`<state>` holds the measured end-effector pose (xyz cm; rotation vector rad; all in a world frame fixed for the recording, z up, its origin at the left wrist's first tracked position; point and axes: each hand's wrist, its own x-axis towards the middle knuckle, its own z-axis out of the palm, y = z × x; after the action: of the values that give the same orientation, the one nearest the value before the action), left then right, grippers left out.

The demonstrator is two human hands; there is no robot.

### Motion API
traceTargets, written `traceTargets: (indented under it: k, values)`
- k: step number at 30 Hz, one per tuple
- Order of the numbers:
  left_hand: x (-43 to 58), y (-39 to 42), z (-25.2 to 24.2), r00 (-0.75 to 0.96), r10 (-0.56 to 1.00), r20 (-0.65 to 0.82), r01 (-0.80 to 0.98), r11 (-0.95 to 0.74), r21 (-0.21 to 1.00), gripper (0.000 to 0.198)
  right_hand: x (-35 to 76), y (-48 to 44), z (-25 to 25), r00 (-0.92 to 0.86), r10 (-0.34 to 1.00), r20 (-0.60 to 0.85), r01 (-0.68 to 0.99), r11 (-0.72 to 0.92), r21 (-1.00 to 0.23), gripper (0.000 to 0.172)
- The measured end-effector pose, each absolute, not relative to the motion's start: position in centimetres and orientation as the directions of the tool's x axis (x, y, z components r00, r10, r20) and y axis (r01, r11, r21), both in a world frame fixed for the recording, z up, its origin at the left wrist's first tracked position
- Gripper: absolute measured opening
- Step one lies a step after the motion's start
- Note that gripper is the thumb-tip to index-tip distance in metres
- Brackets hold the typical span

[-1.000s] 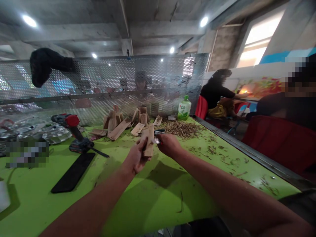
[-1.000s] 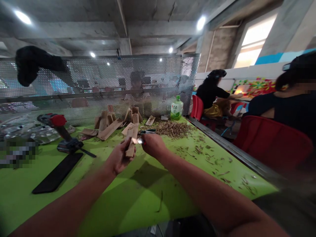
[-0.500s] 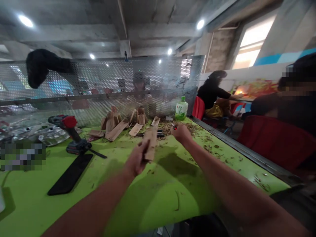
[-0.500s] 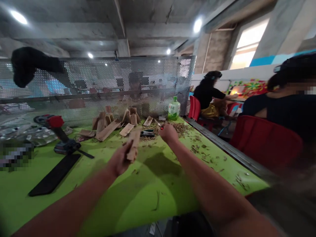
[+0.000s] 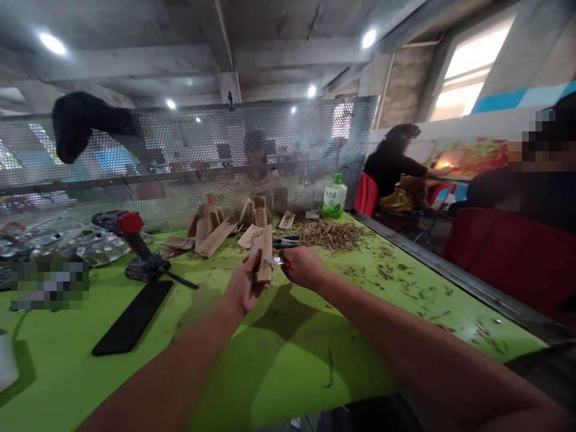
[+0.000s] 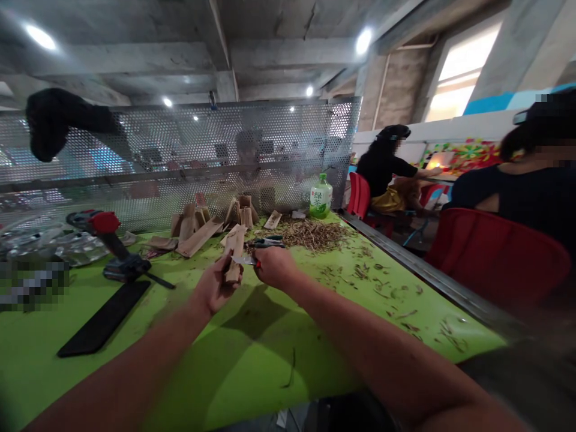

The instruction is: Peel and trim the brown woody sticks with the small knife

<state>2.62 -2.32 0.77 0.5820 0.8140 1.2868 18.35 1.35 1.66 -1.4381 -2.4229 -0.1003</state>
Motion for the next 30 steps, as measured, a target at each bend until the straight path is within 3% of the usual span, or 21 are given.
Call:
traceTargets:
  k: [15,23,30]
  values:
    - [3.7,-3.1,1.3,0.045,0.99,-0.133,-0.548,0.136,0.825,0.018,18.9,1.7,1.6,-0.422,0.835,0.354,0.877,0.474,-0.073,0.024]
    - [5.1,-3.9,0.9,0.077,0.972,-0.222,-0.473,0.232,0.85,0.018,21.4,5.2,1.2,-0.266,0.867,0.42,0.94,0.331,-0.087,0.026]
    - [4.7,-2.7,0.6,0.143,0.946,-0.291,-0.519,0.322,0.792,0.016,21.3,6.7,0.4,-0.285,0.871,0.4,0.942,0.332,-0.053,0.025]
